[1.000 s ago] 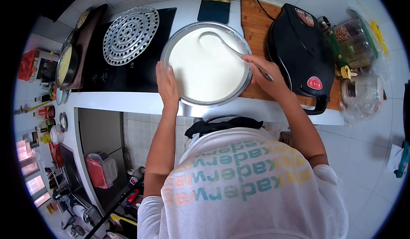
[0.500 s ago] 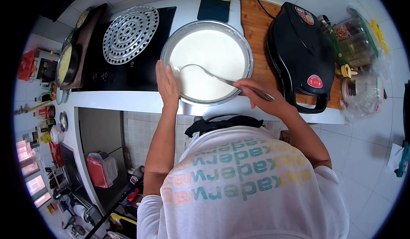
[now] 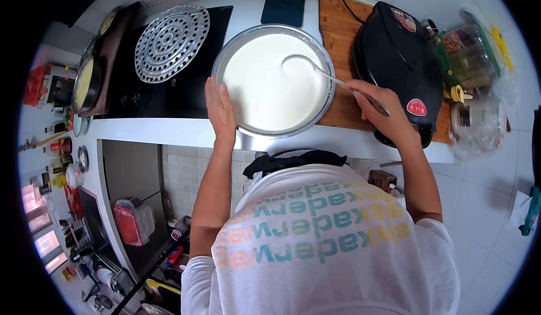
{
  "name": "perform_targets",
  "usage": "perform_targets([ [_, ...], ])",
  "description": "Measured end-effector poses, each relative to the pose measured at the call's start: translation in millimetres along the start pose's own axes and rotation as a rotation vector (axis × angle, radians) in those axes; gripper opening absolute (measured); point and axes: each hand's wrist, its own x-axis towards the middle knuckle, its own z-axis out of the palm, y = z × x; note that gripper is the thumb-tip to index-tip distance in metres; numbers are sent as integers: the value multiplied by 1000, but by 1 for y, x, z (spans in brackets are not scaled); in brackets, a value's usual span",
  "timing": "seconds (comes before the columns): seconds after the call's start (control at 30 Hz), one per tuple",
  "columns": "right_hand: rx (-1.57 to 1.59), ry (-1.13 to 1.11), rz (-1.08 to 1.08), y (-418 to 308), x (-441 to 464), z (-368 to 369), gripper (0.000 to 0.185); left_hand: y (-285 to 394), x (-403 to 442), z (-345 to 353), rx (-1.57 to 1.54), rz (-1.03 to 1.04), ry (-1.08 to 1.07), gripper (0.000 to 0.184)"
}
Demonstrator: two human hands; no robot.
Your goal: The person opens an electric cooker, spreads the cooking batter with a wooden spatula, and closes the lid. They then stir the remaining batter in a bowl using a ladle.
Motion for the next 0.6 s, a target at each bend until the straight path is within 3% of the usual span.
perform_targets([
  [0.17,59,107,-150,19,25,38,22,2,0,0,-10,-16,0,53],
  [0.27,64,39,-115,20,36,57,21,1,0,1,-8,-4,2,53],
  [0.37,188,32,-229,12,38,68,23,0,0,1,-18,-3,4,53],
  [0.6,263,-207,-163,0,14,68,24,-1,0,1,-35,-9,3,53],
])
